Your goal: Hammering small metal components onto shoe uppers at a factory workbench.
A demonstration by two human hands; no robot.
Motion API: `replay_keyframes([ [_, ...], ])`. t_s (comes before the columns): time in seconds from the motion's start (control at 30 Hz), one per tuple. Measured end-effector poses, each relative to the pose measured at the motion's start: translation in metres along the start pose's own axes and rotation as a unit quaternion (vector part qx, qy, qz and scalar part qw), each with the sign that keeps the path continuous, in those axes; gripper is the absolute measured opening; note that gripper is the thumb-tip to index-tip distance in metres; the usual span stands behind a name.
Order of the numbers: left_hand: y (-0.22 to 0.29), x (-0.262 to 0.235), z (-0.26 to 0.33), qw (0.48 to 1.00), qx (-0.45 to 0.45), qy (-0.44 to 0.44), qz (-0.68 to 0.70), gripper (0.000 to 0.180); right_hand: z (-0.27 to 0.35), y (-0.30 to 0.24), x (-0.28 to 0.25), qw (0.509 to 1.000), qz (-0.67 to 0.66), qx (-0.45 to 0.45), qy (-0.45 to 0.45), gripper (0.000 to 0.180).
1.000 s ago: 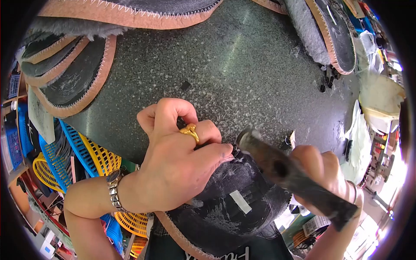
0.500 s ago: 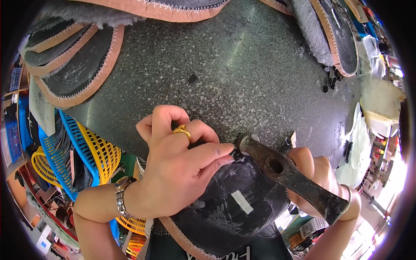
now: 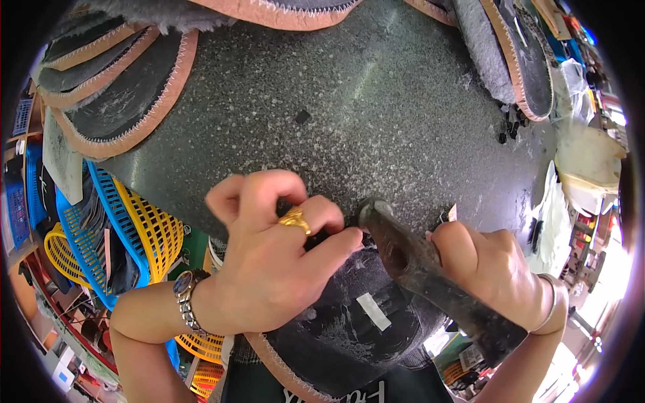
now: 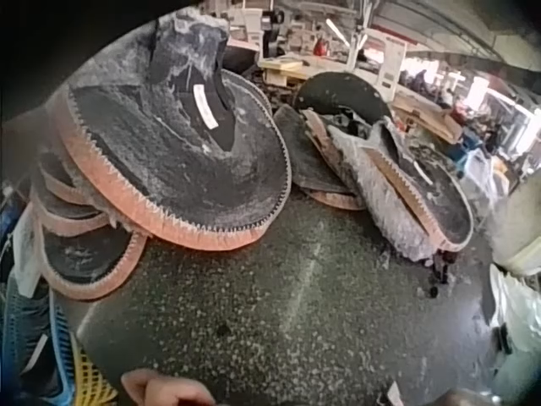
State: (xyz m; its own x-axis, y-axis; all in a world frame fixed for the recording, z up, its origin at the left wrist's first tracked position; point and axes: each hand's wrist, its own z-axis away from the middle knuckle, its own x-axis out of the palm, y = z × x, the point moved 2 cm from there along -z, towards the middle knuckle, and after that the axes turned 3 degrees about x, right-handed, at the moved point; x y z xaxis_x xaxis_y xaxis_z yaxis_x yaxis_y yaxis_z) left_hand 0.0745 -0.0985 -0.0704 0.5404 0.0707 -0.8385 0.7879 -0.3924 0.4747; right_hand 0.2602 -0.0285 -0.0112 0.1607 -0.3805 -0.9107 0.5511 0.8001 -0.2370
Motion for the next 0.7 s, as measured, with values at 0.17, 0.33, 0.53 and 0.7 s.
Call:
replay_keyframes([
  [0.17, 0.008, -0.005, 0.014, 0.996, -0.067, -0.028, -0.056, 0.034, -0.008, 0.011, 0.01, 0.994, -0.104, 0.007, -0.019, 0.022],
  [0.33, 0.005, 0.002, 0.016, 0.999, -0.033, 0.028, 0.004, 0.033, -0.001, -0.005, -0.001, 0.992, -0.046, 0.059, 0.1, 0.021],
  [0.53, 0.014, 0.0, 0.014, 0.996, -0.024, 0.011, -0.083, 0.028, -0.003, -0.001, 0.004, 0.998, -0.061, -0.009, 0.03, 0.019],
  [0.7, -0.005, 0.001, 0.025, 0.995, -0.063, 0.021, 0.078, 0.026, -0.013, 0.006, 0.002, 0.988, -0.155, -0.03, 0.001, 0.02],
])
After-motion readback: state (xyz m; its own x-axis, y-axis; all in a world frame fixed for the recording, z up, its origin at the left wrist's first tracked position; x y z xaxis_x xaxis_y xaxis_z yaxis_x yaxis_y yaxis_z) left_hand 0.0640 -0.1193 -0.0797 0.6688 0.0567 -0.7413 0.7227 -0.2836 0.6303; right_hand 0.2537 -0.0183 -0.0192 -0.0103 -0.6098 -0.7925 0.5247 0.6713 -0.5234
